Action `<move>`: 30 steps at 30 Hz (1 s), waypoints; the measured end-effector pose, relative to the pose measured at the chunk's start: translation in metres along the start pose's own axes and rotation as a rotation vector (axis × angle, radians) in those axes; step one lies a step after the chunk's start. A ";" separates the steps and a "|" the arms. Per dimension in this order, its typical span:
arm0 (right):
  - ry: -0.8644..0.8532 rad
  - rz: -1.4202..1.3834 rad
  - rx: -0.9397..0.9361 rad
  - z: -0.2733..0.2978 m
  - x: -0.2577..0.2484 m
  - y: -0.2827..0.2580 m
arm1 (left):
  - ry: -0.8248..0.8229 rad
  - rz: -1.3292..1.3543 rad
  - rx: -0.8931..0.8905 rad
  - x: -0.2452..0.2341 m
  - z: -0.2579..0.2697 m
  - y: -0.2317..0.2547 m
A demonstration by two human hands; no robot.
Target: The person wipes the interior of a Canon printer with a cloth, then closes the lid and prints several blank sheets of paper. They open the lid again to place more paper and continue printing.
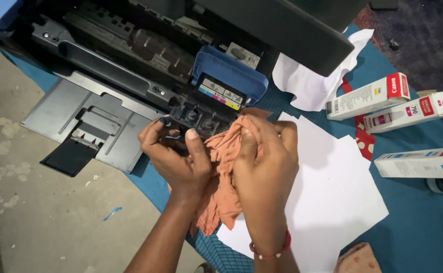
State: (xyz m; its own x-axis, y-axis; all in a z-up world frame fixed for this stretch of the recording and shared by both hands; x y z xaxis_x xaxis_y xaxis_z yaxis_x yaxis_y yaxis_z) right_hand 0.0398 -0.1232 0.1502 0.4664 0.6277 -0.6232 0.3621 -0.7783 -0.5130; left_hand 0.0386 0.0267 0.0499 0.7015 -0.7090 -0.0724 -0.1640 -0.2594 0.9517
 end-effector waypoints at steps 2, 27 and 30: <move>0.023 0.052 -0.012 0.010 0.001 0.001 | -0.004 0.001 0.012 0.000 0.001 0.001; 0.162 -0.017 -0.076 0.039 0.029 -0.044 | 0.075 0.143 -0.290 -0.006 -0.005 -0.012; 0.041 -0.081 -0.057 0.031 0.041 -0.051 | 0.068 0.078 -0.432 -0.007 -0.006 -0.014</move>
State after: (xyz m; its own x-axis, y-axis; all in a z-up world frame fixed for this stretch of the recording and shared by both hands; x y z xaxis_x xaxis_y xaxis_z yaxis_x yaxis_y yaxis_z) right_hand 0.0158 -0.0572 0.1325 0.4658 0.6887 -0.5556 0.4445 -0.7250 -0.5261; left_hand 0.0397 0.0391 0.0392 0.7450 -0.6670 0.0107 0.0764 0.1013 0.9919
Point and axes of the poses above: each hand's wrist, its own z-axis away from the middle knuckle, its own x-axis out of the palm, y = z × x, the point moved 7 cm from there along -z, towards the middle knuckle, and after that the axes turned 15 degrees about -x, right-handed, at the moved point
